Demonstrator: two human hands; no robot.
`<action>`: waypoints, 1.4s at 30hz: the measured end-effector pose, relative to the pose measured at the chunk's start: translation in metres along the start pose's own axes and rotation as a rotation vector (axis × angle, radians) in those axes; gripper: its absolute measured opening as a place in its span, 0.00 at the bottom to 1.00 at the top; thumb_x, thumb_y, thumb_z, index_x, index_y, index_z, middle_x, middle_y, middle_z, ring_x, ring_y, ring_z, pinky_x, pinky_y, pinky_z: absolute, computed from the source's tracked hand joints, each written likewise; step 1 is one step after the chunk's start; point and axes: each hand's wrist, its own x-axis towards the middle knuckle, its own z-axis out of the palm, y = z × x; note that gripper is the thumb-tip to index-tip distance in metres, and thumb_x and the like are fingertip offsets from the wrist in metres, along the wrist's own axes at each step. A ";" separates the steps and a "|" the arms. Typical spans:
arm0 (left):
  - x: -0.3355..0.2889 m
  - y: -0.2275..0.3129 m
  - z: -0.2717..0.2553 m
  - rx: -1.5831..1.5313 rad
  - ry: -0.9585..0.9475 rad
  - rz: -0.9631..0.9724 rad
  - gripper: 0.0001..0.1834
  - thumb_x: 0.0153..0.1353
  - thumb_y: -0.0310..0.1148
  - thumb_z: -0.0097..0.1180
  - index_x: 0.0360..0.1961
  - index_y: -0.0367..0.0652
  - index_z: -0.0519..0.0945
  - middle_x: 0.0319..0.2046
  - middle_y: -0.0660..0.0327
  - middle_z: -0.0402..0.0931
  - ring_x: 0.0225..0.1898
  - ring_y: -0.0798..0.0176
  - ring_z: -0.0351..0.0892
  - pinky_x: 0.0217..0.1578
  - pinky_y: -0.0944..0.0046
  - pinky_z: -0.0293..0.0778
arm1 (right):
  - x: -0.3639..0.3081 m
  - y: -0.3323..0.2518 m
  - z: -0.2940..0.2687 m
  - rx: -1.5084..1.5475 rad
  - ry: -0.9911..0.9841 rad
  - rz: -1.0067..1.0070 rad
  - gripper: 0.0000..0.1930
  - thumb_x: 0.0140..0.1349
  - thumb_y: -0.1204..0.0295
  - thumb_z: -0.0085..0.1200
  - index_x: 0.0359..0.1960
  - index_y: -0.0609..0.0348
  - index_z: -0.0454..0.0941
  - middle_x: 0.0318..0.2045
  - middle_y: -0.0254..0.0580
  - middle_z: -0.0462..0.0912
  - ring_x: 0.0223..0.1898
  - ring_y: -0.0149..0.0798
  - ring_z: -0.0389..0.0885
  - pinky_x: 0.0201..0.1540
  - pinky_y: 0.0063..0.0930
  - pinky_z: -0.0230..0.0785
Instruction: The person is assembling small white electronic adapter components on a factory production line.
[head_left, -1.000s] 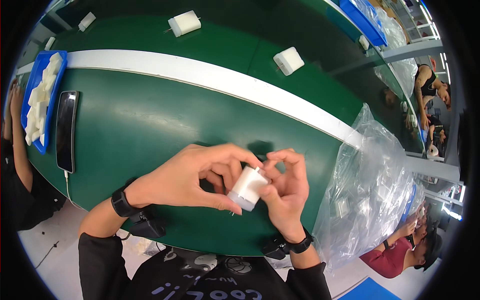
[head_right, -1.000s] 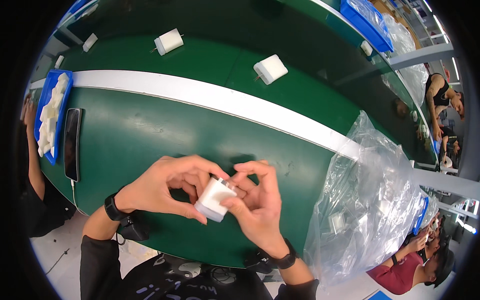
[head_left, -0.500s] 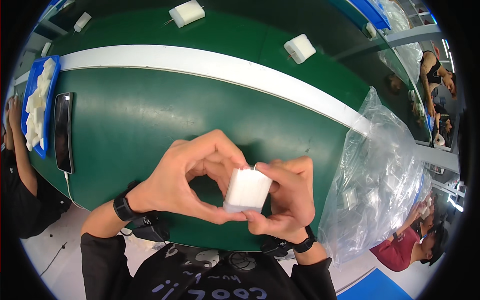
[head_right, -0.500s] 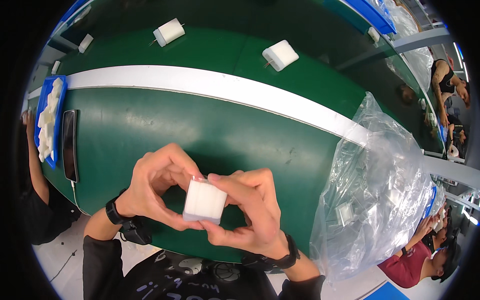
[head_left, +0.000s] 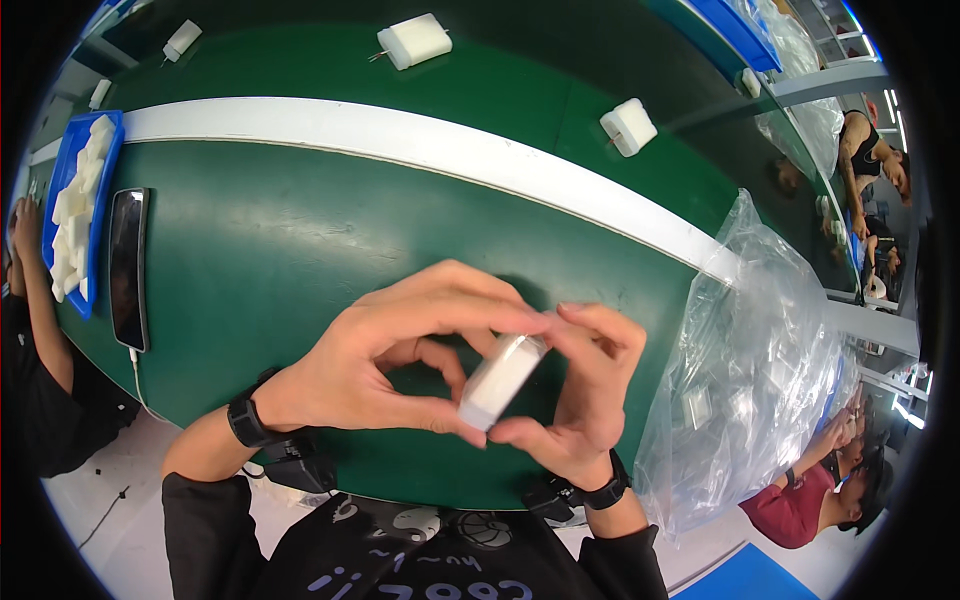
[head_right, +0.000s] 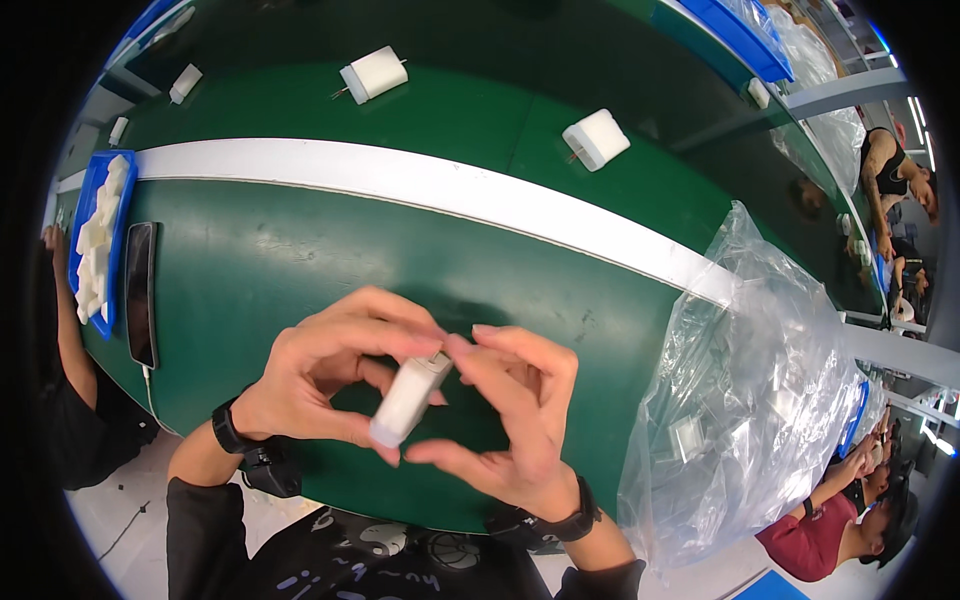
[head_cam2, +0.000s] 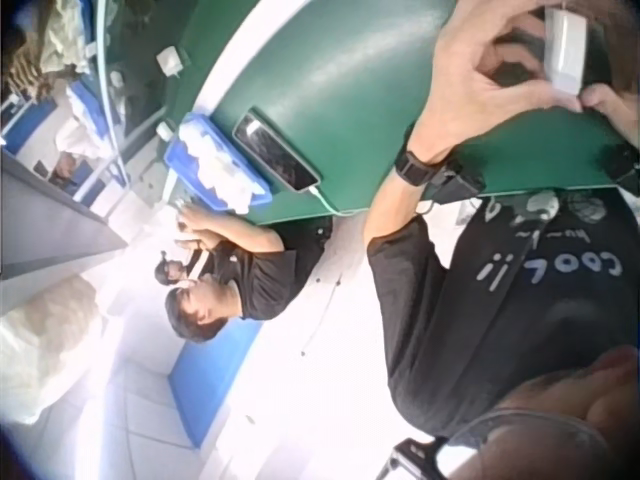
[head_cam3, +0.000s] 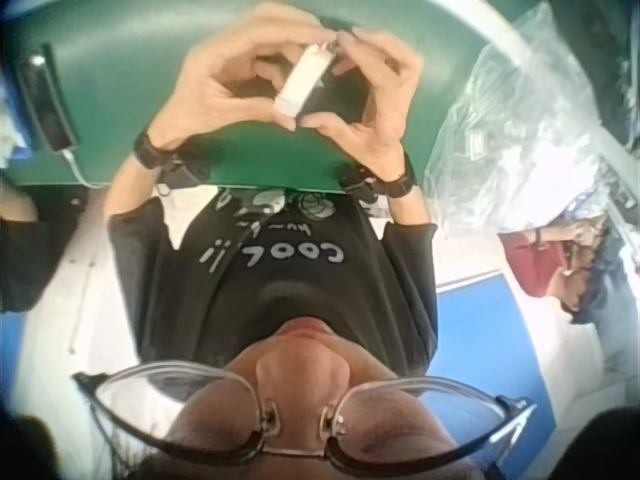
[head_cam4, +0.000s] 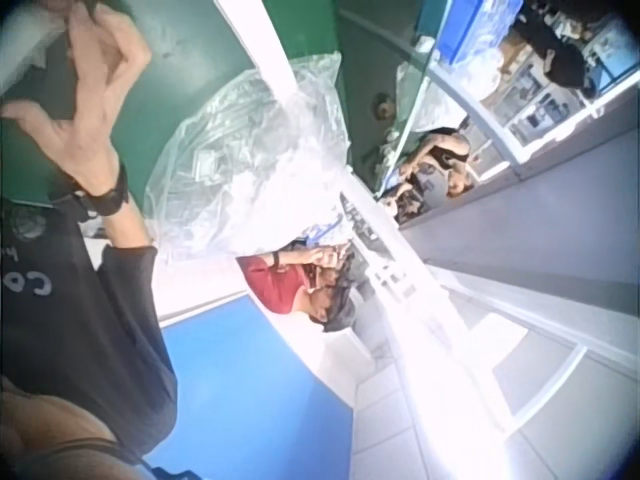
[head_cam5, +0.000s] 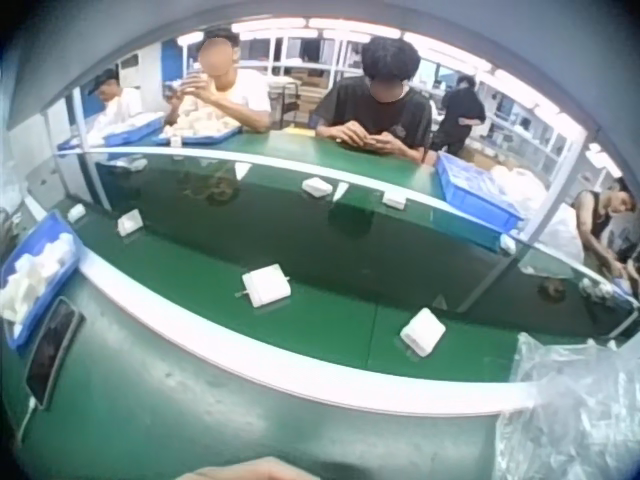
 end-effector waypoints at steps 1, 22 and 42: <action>0.000 0.000 -0.002 0.158 -0.053 0.083 0.40 0.43 0.20 0.77 0.60 0.34 0.73 0.56 0.52 0.66 0.53 0.59 0.76 0.50 0.61 0.84 | -0.001 -0.003 -0.001 0.096 0.002 0.053 0.41 0.46 0.64 0.78 0.60 0.71 0.71 0.56 0.51 0.66 0.49 0.42 0.79 0.44 0.32 0.80; -0.003 -0.013 -0.004 0.422 0.005 0.324 0.23 0.48 0.24 0.76 0.19 0.44 0.67 0.52 0.45 0.69 0.31 0.71 0.78 0.32 0.69 0.77 | -0.003 -0.001 0.001 0.092 -0.051 0.127 0.33 0.45 0.76 0.74 0.55 0.69 0.75 0.46 0.47 0.72 0.42 0.36 0.79 0.41 0.25 0.81; 0.004 -0.009 0.001 0.291 0.152 0.148 0.24 0.45 0.14 0.72 0.40 0.36 0.71 0.52 0.53 0.67 0.41 0.67 0.80 0.38 0.70 0.81 | -0.001 -0.005 -0.107 -0.892 0.270 0.483 0.19 0.62 0.75 0.58 0.54 0.67 0.72 0.48 0.51 0.73 0.51 0.52 0.74 0.50 0.42 0.70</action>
